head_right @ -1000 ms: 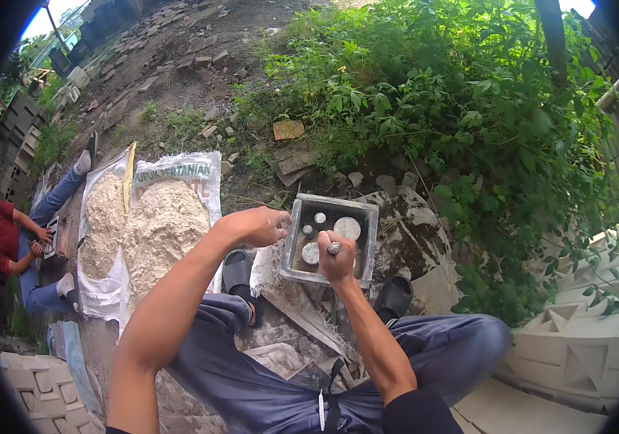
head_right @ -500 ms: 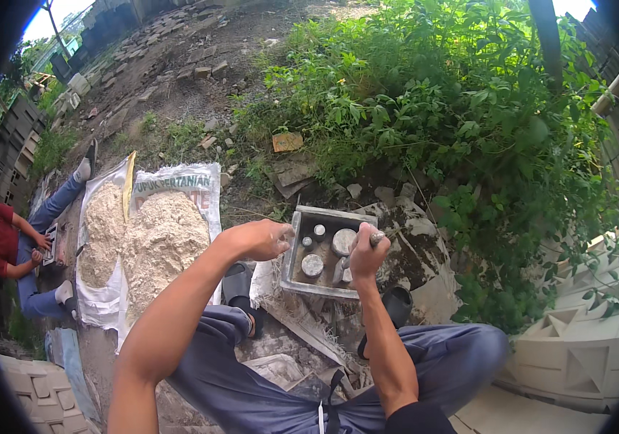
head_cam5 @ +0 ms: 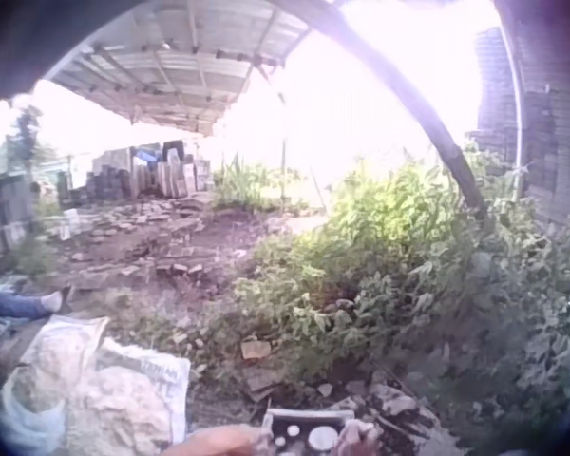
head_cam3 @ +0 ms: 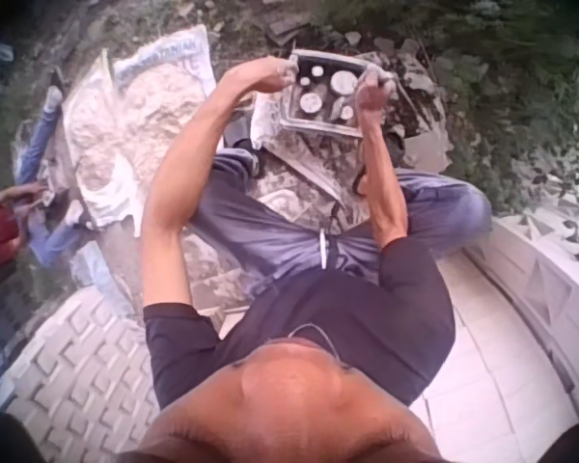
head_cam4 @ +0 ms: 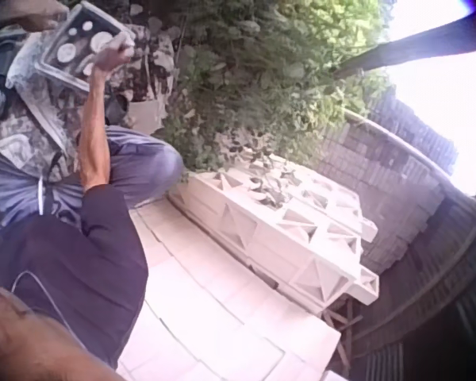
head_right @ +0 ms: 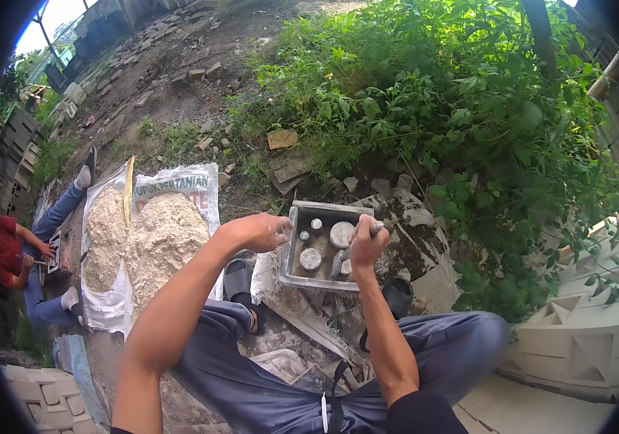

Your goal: The person tamps mixture into a mold around cylindrical inserts using a hand tool, then scoops additional mixture from a pile with a trowel and presses it into the mold by hand.

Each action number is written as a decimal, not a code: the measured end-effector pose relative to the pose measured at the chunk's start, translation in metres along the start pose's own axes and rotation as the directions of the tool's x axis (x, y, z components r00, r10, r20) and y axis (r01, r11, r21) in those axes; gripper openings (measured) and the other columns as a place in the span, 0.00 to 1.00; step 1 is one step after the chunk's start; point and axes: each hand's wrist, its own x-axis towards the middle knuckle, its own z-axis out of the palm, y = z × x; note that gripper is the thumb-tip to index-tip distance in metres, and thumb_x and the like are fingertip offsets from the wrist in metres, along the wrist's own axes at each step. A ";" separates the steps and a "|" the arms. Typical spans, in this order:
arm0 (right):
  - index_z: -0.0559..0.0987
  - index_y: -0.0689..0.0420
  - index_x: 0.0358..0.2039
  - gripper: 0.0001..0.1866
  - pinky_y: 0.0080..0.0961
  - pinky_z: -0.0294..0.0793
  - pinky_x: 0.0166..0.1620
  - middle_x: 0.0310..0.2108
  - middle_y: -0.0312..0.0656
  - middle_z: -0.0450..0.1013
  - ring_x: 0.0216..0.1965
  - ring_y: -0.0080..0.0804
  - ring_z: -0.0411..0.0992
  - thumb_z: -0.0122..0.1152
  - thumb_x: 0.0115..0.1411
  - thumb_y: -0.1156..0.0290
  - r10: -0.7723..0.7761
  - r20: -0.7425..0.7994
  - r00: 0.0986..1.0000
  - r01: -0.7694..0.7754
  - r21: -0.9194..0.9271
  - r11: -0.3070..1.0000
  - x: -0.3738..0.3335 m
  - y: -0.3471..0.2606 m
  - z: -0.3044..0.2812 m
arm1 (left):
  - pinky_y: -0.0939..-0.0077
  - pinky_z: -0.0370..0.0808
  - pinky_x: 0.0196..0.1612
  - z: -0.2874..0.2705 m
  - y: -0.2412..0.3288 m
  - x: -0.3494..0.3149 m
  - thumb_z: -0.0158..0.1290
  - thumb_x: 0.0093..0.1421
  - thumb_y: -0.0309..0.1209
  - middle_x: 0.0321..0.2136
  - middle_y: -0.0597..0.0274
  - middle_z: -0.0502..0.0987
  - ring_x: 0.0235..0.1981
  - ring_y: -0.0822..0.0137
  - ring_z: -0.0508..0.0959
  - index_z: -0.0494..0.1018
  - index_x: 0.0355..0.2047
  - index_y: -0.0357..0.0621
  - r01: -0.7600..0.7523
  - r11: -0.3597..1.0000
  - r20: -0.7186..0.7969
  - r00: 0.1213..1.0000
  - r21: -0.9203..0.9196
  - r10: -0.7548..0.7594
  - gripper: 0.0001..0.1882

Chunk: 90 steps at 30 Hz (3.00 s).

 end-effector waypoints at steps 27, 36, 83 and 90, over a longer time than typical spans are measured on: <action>0.59 0.52 0.14 0.20 0.22 0.54 0.15 0.11 0.28 0.53 0.10 0.18 0.52 0.48 0.62 0.69 0.120 -0.009 0.993 -0.118 0.119 0.986 -0.013 0.037 -0.012 | 0.57 0.70 0.52 -0.003 0.008 0.000 0.45 0.62 0.38 0.47 0.43 0.74 0.50 0.48 0.73 0.66 0.55 0.47 0.039 0.999 -0.016 0.999 -0.020 -0.039 0.21; 0.59 0.53 0.14 0.20 0.21 0.53 0.15 0.10 0.29 0.54 0.10 0.17 0.52 0.45 0.63 0.67 -0.104 0.130 0.986 0.109 -0.030 0.994 -0.014 0.009 0.002 | 0.58 0.70 0.52 -0.008 0.007 -0.007 0.45 0.62 0.38 0.48 0.43 0.73 0.50 0.48 0.73 0.66 0.55 0.45 0.040 0.999 0.002 0.999 -0.030 -0.040 0.22; 0.68 0.59 0.12 0.19 0.26 0.55 0.17 0.09 0.30 0.60 0.12 0.19 0.58 0.50 0.60 0.68 -0.014 0.260 0.965 0.071 -0.211 0.975 -0.024 0.066 -0.018 | 0.59 0.69 0.53 -0.008 0.004 -0.010 0.45 0.62 0.38 0.48 0.43 0.73 0.50 0.47 0.73 0.66 0.55 0.45 0.042 0.999 -0.007 0.999 -0.025 -0.042 0.22; 0.61 0.54 0.13 0.19 0.22 0.58 0.16 0.09 0.30 0.54 0.10 0.19 0.53 0.48 0.61 0.68 -0.077 0.096 0.992 0.079 -0.018 0.997 -0.004 -0.057 0.026 | 0.58 0.69 0.53 -0.008 0.008 -0.020 0.45 0.62 0.38 0.46 0.42 0.74 0.50 0.47 0.73 0.66 0.56 0.46 -0.015 0.999 -0.050 0.999 -0.051 0.013 0.22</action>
